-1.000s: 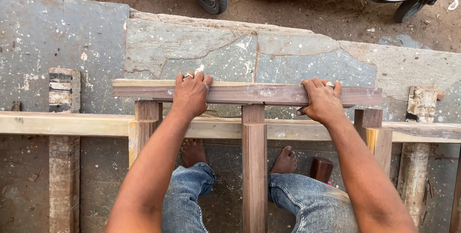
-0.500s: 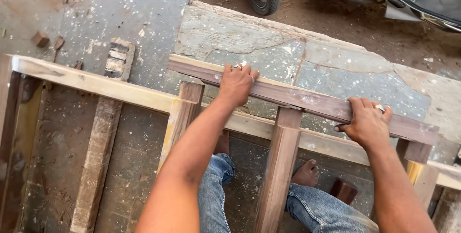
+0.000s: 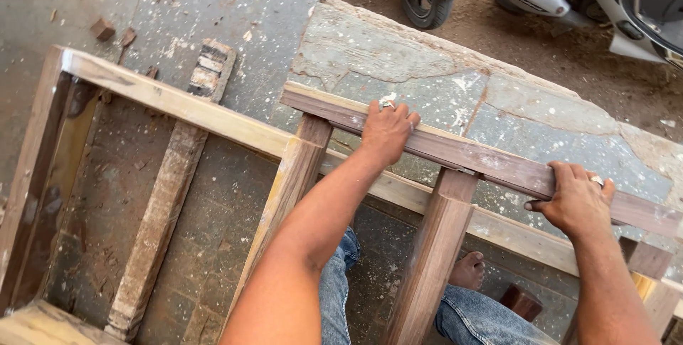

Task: Assembling and hammering wooden frame components and applying adhesive.

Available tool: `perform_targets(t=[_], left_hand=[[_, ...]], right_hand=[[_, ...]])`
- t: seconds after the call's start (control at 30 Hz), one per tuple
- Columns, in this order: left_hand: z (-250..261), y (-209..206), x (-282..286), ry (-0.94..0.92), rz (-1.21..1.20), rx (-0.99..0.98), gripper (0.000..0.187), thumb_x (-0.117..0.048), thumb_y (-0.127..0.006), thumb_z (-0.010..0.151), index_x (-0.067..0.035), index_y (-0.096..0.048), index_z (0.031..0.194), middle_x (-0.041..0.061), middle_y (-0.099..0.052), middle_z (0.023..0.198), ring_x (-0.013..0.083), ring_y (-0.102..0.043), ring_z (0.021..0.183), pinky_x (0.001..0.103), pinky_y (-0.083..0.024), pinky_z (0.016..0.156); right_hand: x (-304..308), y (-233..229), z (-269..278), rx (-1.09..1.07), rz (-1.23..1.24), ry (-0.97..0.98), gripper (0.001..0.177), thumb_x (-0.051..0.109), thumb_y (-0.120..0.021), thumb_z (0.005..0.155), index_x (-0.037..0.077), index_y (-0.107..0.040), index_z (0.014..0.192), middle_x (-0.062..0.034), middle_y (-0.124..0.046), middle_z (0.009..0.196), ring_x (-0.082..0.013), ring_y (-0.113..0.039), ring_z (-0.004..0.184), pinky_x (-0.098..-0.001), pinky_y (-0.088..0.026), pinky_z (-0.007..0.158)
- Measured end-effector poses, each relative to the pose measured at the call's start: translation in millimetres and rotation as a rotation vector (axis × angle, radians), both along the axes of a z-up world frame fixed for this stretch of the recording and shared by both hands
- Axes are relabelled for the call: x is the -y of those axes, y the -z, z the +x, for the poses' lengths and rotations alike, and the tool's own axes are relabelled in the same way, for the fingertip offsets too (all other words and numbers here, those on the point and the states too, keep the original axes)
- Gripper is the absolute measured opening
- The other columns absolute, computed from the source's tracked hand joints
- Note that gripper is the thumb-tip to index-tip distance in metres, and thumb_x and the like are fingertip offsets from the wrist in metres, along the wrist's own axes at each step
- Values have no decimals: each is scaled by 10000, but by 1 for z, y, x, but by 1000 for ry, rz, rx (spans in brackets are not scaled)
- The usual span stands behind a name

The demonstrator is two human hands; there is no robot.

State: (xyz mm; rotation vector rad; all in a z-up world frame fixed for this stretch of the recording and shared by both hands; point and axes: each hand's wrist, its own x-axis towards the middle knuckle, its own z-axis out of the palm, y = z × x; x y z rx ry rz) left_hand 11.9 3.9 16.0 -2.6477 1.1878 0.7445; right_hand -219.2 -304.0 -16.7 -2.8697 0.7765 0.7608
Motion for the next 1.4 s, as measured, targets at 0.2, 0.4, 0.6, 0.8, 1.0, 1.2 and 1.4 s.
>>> perform_targets(t=[0.2,0.4,0.6,0.8,1.0,1.2,1.4], left_hand=[[4,11,4,-21,-20,8,527,-122,-720,877,-232,-521,1352,56,-596,1241,233,-603,1188,521,-377,1005],[5,-1,-5,7,-27,42,501,-122,-700,886,-223,-534,1348,79,-601,1237,242,-603,1194,493,-398,986],[0,14,-19,1,-236,93,526,-92,-734,819,-244,-601,1305,94,-616,1225,275,-616,1164,542,-391,1024],[13,-3,-17,49,-47,52,565,-53,-711,804,-223,-577,1325,77,-606,1165,272,-572,1189,484,-383,1004],[6,-6,-18,46,-25,73,562,-99,-722,808,-213,-564,1335,76,-599,1174,269,-567,1188,487,-384,998],[6,-10,-13,47,-37,47,560,-102,-735,810,-216,-565,1330,61,-597,1185,266,-570,1198,485,-389,1005],[8,-11,-10,40,-2,18,609,-120,-760,781,-215,-542,1342,66,-576,1199,274,-549,1217,489,-377,1011]], right_hand=[[4,4,5,-15,-15,-6,1054,602,-963,502,229,-610,1423,-83,-659,1383,-300,-564,1337,-569,-262,1192],[3,6,7,-19,3,6,1082,610,-957,512,203,-593,1446,-93,-663,1365,-298,-577,1311,-555,-254,1212],[-15,-25,14,-35,20,13,978,522,-944,601,188,-566,1439,-113,-631,1367,-316,-564,1295,-573,-259,1186],[-26,-38,23,24,52,15,1002,490,-965,567,174,-551,1423,-86,-624,1351,-298,-548,1311,-582,-224,1187],[-25,-36,23,18,12,-43,1005,521,-968,545,199,-564,1407,-71,-614,1365,-301,-515,1345,-581,-208,1184],[-20,-36,20,3,-6,-12,993,511,-964,556,215,-571,1419,-50,-618,1385,-273,-531,1348,-572,-210,1217],[-18,-35,24,5,-9,-17,1029,508,-978,525,218,-564,1421,-44,-616,1384,-276,-512,1360,-559,-206,1216]])
